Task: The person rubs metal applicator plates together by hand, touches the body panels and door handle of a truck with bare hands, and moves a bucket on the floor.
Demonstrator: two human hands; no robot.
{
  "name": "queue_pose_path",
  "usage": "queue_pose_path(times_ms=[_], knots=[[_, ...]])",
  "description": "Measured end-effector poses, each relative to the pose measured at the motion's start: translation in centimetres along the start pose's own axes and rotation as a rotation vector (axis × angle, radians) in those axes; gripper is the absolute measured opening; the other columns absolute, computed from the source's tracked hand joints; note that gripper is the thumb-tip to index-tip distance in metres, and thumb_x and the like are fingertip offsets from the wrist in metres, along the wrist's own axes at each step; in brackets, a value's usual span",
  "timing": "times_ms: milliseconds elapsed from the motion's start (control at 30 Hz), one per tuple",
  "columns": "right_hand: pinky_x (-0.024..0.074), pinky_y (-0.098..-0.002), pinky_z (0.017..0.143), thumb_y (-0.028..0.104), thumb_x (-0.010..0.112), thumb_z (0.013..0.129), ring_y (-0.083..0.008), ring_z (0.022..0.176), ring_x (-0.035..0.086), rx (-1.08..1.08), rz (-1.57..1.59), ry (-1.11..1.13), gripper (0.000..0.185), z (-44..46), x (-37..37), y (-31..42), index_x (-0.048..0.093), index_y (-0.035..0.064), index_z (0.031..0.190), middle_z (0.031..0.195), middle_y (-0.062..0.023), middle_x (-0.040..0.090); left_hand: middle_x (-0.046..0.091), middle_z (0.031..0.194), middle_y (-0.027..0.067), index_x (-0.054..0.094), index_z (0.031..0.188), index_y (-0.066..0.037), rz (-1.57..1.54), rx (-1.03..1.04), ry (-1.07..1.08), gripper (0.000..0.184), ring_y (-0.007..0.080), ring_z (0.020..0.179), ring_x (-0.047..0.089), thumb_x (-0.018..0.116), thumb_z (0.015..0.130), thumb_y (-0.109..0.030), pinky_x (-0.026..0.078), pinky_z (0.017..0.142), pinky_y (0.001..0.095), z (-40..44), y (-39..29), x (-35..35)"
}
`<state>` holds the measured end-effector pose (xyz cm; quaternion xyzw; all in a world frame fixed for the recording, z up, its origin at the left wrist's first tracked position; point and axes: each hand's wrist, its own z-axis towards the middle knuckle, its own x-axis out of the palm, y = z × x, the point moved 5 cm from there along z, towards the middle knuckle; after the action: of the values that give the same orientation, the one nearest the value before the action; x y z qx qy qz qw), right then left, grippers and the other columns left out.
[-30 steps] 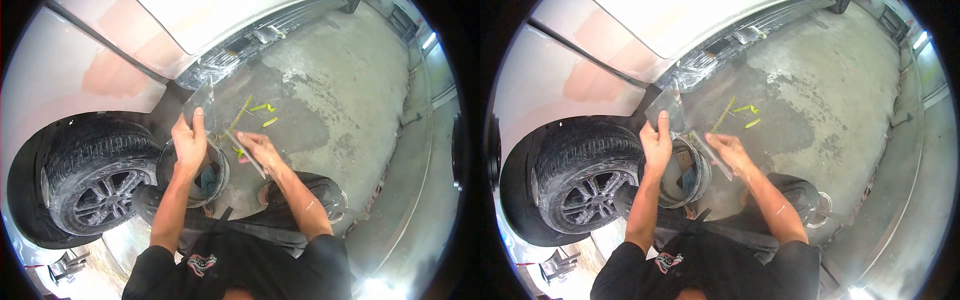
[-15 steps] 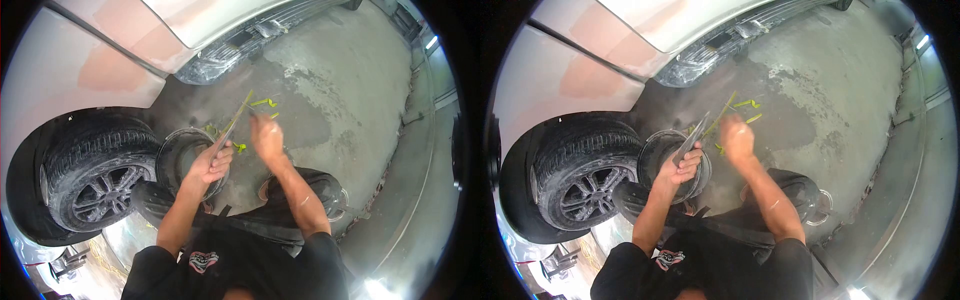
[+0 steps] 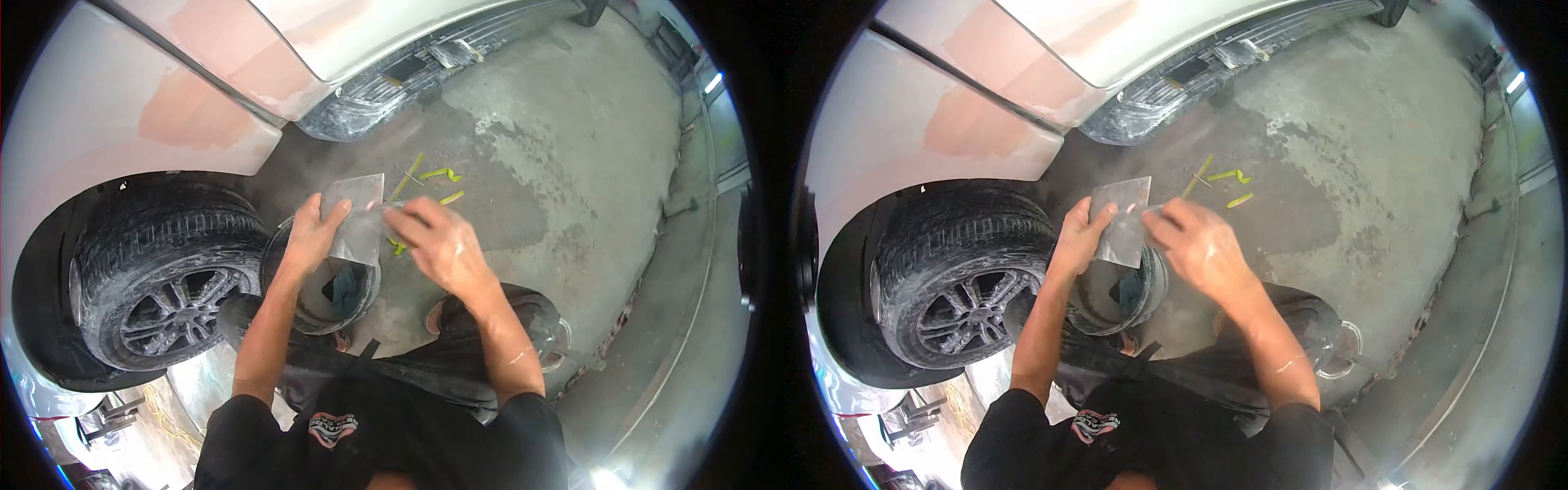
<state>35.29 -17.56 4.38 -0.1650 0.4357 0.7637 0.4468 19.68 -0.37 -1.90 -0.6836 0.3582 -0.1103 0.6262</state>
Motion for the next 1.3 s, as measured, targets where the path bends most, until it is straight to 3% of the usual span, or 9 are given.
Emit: queue_pose_path(times_ms=[167, 300, 400, 600, 633, 767, 867, 1000, 1300], knots=[[0.0546, -0.0407, 0.070, 0.009, 0.065, 0.092, -0.0319, 0.077, 0.066, 0.268, -0.132, -0.172, 0.023, -1.1, 1.2, -6.1, 0.069, 0.0050, 0.115, 0.091, -0.0124, 0.065, 0.069, 0.101, 0.0069, 0.062, 0.111, 0.005, -0.056, -0.030, 0.196, 0.031, 0.0108, 0.088, 0.062, 0.068, 0.097, -0.023, 0.052, 0.079, 0.0297, -1.7, -0.9, 1.6], [0.0524, -0.0314, 0.073, 0.023, 0.065, 0.098, -0.0175, 0.082, 0.070, 0.692, 0.383, -0.388, 0.028, -1.5, -0.8, -7.9, 0.067, -0.0030, 0.109, 0.092, -0.0161, 0.074, 0.069, 0.096, 0.0065, 0.064, 0.112, 0.003, 0.139, 0.166, 0.009, 0.029, 0.0099, 0.087, 0.062, 0.068, 0.096, -0.020, 0.051, 0.079, 0.0299, -2.8, -0.8, 0.3], [0.0553, -0.0353, 0.077, 0.031, 0.068, 0.097, -0.0213, 0.085, 0.069, 0.988, 1.016, -0.483, 0.044, -1.9, 0.5, -8.3, 0.062, -0.0083, 0.116, 0.102, -0.0142, 0.071, 0.068, 0.087, 0.0085, 0.066, 0.105, 0.003, 0.210, 0.309, -0.065, 0.023, 0.0125, 0.080, 0.062, 0.069, 0.095, -0.018, 0.051, 0.075, 0.0305, -4.9, 0.3, 1.4], [0.0560, -0.0366, 0.074, 0.042, 0.070, 0.094, -0.0229, 0.088, 0.069, 1.361, 0.763, 0.001, 0.055, -4.6, 4.3, -7.8, 0.061, -0.0076, 0.117, 0.105, -0.0164, 0.070, 0.064, 0.074, 0.0126, 0.066, 0.093, 0.005, 0.306, 0.422, -0.158, 0.024, 0.0182, 0.066, 0.057, 0.069, 0.095, -0.019, 0.048, 0.064, 0.0329, -5.5, -0.8, 3.2], [0.0547, -0.0364, 0.073, 0.039, 0.068, 0.096, -0.0222, 0.088, 0.068, 1.284, 0.789, 0.187, 0.049, -3.7, 3.2, -5.6, 0.063, -0.0065, 0.113, 0.100, -0.0144, 0.070, 0.065, 0.073, 0.0100, 0.067, 0.094, 0.005, 0.421, 0.387, -0.206, 0.025, 0.0180, 0.063, 0.055, 0.067, 0.097, -0.020, 0.047, 0.063, 0.0324, -3.9, 0.6, 2.5], [0.0530, -0.0389, 0.069, 0.027, 0.062, 0.099, -0.0247, 0.078, 0.068, 0.822, 0.642, -0.169, 0.033, -5.3, 3.4, -7.8, 0.063, -0.0045, 0.109, 0.088, -0.0137, 0.070, 0.065, 0.076, 0.0022, 0.068, 0.101, -0.002, -0.369, 0.132, -0.262, 0.024, 0.0074, 0.065, 0.056, 0.064, 0.101, -0.025, 0.048, 0.057, 0.0275, -0.9, 2.0, 1.5], [0.0531, -0.0408, 0.067, 0.020, 0.060, 0.100, -0.0337, 0.074, 0.068, 0.379, 0.170, -0.342, 0.025, -2.6, 0.2, -3.3, 0.061, -0.0009, 0.113, 0.088, -0.0152, 0.068, 0.058, 0.073, 0.0009, 0.065, 0.092, -0.003, -1.138, -0.374, 0.057, 0.021, 0.0089, 0.059, 0.053, 0.062, 0.101, -0.022, 0.046, 0.050, 0.0251, -1.4, 3.0, 2.9], [0.0550, -0.0403, 0.071, 0.003, 0.070, 0.078, -0.0338, 0.083, 0.066, -0.024, -0.099, -0.066, 0.043, -2.0, 3.4, -0.4, 0.061, 0.0041, 0.120, 0.093, -0.0142, 0.062, 0.050, 0.070, 0.0045, 0.053, 0.104, 0.002, -2.113, -0.830, 0.575, 0.019, 0.0132, 0.052, 0.052, 0.056, 0.101, -0.016, 0.040, 0.041, 0.0238, -5.1, 0.9, 6.7], [0.0541, -0.0440, 0.066, 0.007, 0.063, 0.089, -0.0356, 0.081, 0.065, 0.195, -0.045, 0.125, 0.013, -2.2, 0.5, -3.8, 0.063, 0.0025, 0.102, 0.087, -0.0149, 0.060, 0.052, 0.072, 0.0101, 0.047, 0.110, 0.002, -2.067, -0.680, 0.724, 0.017, 0.0182, 0.052, 0.054, 0.052, 0.101, -0.010, 0.043, 0.041, 0.0273, -9.1, 0.4, 5.2]])
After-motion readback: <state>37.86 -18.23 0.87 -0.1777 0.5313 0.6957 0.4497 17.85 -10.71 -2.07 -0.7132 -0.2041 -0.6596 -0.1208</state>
